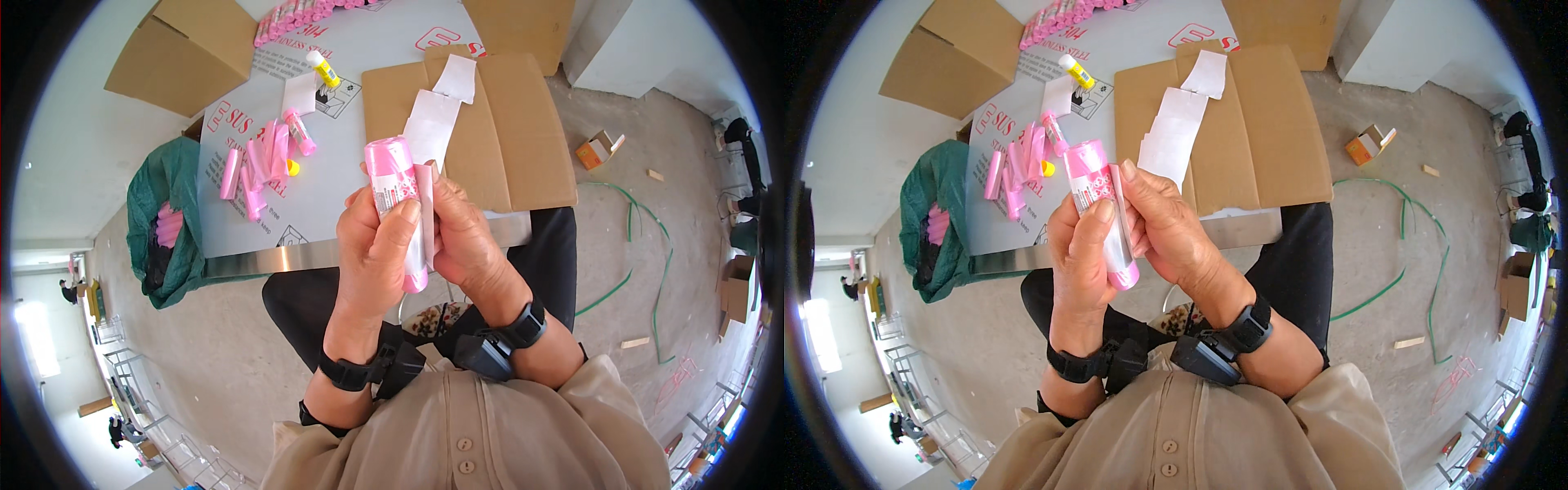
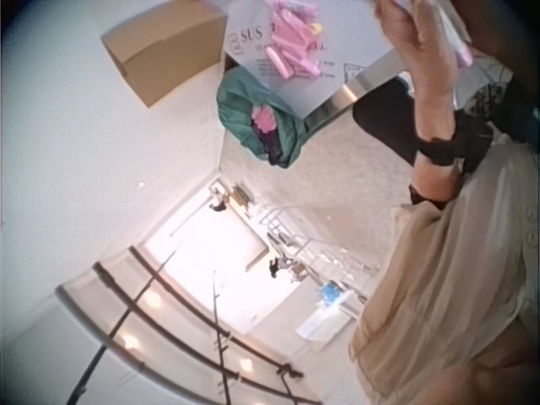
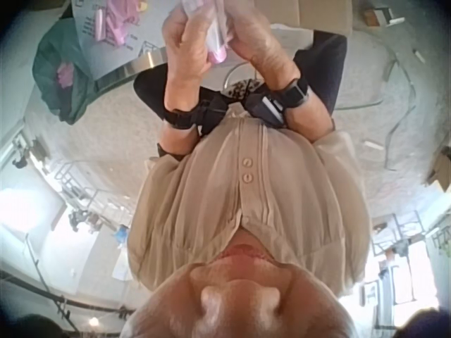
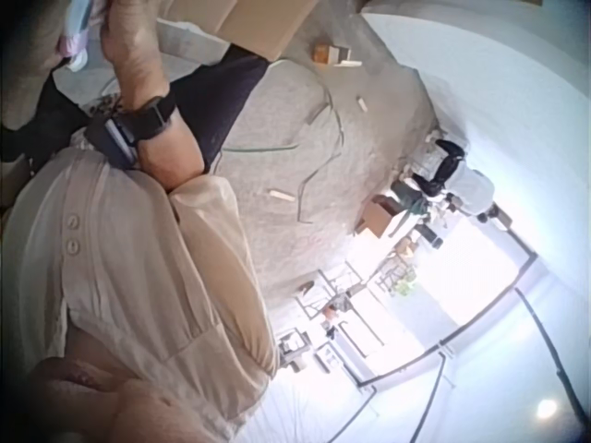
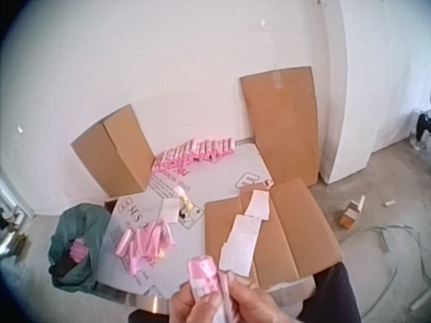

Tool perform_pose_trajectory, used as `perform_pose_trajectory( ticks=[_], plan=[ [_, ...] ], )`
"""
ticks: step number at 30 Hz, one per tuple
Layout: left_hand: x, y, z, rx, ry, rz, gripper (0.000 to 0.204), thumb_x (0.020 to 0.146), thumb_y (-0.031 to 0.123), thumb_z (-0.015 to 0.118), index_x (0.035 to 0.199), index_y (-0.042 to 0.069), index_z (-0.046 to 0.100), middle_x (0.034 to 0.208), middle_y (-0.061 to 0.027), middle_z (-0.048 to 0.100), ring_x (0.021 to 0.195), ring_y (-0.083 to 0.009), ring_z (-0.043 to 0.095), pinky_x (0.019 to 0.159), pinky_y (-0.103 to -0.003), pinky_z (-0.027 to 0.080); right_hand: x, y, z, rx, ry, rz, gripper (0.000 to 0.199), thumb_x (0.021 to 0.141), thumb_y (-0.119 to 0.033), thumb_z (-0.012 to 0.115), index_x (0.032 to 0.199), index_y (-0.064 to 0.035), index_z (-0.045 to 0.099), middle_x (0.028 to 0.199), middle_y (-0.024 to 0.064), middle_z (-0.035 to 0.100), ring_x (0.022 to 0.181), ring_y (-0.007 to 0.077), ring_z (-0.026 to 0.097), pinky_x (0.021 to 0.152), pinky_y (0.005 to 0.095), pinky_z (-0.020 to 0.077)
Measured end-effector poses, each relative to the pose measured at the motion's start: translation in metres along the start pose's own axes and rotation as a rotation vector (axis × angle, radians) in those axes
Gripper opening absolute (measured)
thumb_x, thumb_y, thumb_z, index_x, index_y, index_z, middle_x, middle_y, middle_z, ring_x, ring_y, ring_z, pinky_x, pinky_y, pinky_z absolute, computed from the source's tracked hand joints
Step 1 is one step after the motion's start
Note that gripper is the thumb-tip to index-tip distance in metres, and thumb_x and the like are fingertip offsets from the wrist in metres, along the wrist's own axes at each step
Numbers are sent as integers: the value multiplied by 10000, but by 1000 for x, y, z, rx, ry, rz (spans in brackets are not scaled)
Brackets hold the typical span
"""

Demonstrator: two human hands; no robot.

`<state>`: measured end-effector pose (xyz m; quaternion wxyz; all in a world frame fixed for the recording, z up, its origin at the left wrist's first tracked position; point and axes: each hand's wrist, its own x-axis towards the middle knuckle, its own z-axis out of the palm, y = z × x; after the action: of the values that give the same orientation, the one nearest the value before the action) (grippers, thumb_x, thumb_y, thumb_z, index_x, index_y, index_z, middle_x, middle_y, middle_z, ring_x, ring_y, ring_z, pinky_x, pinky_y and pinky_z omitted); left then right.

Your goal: Wrapping pink cylindrical tubes with white paper labels using a glue stick.

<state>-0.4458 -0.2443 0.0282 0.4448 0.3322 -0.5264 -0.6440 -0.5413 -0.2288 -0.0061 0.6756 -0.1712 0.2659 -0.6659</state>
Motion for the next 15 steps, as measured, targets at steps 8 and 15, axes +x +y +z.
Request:
perform_pose_trajectory(
  ticks=[8, 15],
  plan=[
    [0, 5, -5, -75, -86, -204, 192, 873, 171, 509, 939, -10, 514, 689, -48, 525, 565, -99, 492, 491, -247, 410, 5, -53, 8, -462, -78, -153, 454, 793, -245, 660, 1146, 22, 558, 785, 19, 598, 732, 73, 542, 649, 213, 426],
    [0, 4, -1, -32, -156, -339, 131, 848, 135, 511, 858, 7, 539, 630, -8, 515, 525, -81, 504, 463, -230, 401, 17, -84, -2, -867, -301, -82, 275, 720, -87, 657, 986, -20, 658, 709, 20, 598, 634, 50, 516, 545, 198, 415]
  ],
)
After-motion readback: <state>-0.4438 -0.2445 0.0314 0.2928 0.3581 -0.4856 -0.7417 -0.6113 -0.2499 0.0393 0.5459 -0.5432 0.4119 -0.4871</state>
